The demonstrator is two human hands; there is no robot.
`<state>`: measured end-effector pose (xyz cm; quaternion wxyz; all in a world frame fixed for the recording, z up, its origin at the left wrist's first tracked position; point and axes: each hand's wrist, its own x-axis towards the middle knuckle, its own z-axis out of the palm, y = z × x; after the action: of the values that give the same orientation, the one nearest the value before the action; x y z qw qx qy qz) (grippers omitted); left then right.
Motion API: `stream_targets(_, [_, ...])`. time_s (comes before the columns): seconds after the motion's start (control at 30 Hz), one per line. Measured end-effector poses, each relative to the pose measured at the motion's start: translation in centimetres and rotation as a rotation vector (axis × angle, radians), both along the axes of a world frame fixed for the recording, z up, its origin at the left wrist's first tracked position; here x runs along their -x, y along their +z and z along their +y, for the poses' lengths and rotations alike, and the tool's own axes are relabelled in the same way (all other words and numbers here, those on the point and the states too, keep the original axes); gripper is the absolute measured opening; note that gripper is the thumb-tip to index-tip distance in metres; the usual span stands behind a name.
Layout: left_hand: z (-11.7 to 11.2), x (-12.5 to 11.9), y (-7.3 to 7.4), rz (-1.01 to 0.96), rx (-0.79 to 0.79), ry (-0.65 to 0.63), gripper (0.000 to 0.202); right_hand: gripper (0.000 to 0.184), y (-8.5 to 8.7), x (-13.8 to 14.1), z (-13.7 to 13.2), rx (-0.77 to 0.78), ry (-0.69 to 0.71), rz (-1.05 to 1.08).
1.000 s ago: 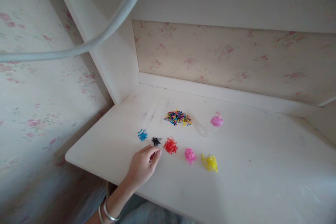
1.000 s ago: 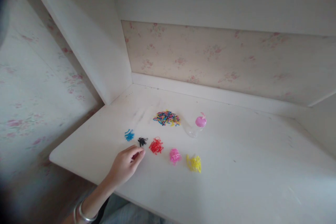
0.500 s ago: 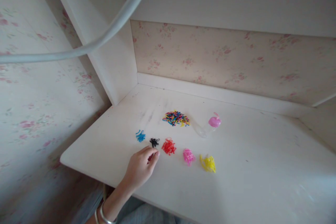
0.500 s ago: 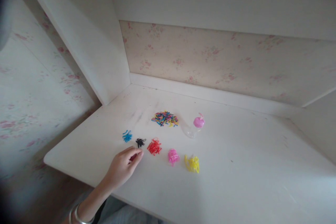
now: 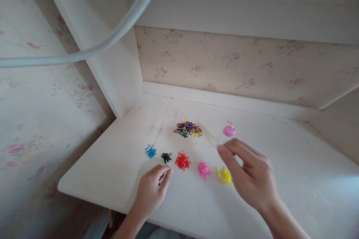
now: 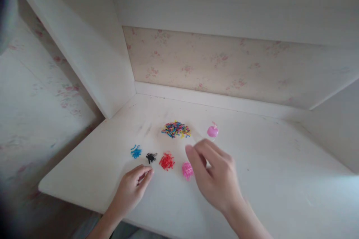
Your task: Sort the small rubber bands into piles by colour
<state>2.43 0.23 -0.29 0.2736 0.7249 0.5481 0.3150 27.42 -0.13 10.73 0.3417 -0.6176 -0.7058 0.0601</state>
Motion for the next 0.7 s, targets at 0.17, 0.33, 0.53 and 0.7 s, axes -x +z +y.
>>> stream_targets(0.17, [0.1,0.2,-0.2,-0.003,0.004,0.008,0.024,0.032,-3.5,2.2,8.0,0.456,-0.164,-0.366])
stream_targets(0.33, [0.1,0.1,-0.5,-0.021,0.005,0.003,0.027,0.034,-6.6,3.1,10.0,0.542,-0.186,-0.454])
stream_targets(0.53, [0.1,0.1,-0.5,-0.012,0.021,-0.005,0.028,0.036,-7.5,4.5,11.7,0.561,-0.209,-0.511])
stream_targets(0.7, [0.2,0.1,-0.2,-0.020,0.016,-0.019,0.027,0.034,-8.0,4.5,11.7,0.542,-0.198,-0.538])
